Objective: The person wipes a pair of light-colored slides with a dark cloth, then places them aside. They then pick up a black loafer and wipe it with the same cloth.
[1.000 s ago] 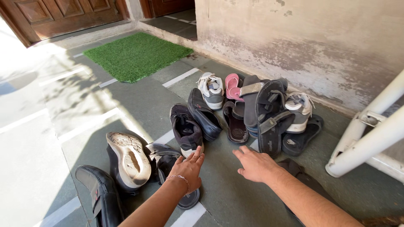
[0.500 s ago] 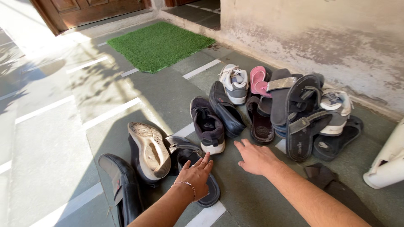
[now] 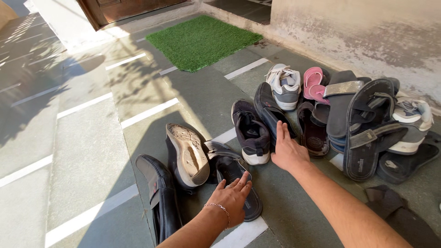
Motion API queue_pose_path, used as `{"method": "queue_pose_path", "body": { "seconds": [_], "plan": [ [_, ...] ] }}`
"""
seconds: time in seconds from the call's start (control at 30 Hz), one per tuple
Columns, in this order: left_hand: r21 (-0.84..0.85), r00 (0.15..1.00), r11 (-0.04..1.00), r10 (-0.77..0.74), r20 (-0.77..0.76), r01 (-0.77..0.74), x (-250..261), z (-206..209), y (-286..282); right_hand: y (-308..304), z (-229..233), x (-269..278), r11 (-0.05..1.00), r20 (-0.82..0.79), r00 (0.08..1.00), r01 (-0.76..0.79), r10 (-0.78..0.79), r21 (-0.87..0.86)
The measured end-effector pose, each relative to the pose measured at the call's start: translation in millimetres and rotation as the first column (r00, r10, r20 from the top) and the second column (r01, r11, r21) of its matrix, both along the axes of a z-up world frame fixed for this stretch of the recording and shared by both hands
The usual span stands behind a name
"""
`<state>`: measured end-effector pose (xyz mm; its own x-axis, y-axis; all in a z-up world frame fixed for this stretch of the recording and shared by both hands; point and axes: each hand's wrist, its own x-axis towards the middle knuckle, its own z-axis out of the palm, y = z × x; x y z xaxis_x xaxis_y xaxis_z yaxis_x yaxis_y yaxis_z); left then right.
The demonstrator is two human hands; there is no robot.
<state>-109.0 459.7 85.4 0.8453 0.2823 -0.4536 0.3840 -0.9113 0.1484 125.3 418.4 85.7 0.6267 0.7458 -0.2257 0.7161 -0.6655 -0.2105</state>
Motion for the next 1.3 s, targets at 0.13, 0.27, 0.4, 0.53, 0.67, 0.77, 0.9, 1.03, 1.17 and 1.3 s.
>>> {"method": "queue_pose_path", "body": {
  "seconds": [0.13, 0.27, 0.4, 0.53, 0.67, 0.77, 0.9, 1.03, 1.17, 1.3],
  "plan": [
    [0.016, 0.999, 1.0, 0.002, 0.042, -0.003, 23, 3, 1, 2, -18, 25, 0.991, -0.094, 0.995, -0.011, 0.023, 0.132],
    [0.053, 0.995, 0.999, -0.005, 0.096, 0.0, 50, 10, 6, 0, -31, 47, 0.981, -0.268, 0.963, 0.045, 0.008, 0.188],
    [0.098, 0.991, 0.995, 0.021, 0.133, -0.034, 80, 19, 10, -13, -32, 46, 0.99, -0.283, 0.959, 0.028, 0.013, 0.14],
    [0.175, 0.969, 0.975, 0.095, 0.226, -0.137, 101, 21, 6, -35, -25, 33, 0.989, -0.198, 0.978, -0.028, 0.057, 0.147],
    [0.312, 0.963, 0.935, 0.092, 0.253, -0.171, 118, 26, -11, -60, -10, 17, 1.0, -0.308, 0.951, -0.012, 0.015, 0.012],
    [0.396, 0.987, 0.913, 0.034, 0.16, -0.096, 131, 23, -24, -76, -12, 4, 0.972, -0.017, 0.973, -0.231, 0.231, -0.049],
    [0.344, 0.973, 0.937, -0.13, 0.192, 0.057, 147, 6, -43, -92, -21, 10, 0.986, -0.019, 0.988, -0.152, 0.153, 0.064],
    [0.228, 0.959, 0.974, -0.064, 0.277, -0.001, 150, -10, -52, -108, -22, 17, 0.952, 0.101, 0.979, -0.196, 0.176, 0.236],
    [0.291, 0.958, 0.955, -0.132, 0.256, 0.054, 139, -6, -55, -128, -11, -2, 0.932, 0.176, 0.954, -0.28, 0.243, 0.229],
    [0.324, 0.966, 0.944, -0.137, 0.218, 0.061, 128, 8, -69, -147, 6, -18, 0.936, 0.161, 0.959, -0.266, 0.233, 0.229]
  ]
}}
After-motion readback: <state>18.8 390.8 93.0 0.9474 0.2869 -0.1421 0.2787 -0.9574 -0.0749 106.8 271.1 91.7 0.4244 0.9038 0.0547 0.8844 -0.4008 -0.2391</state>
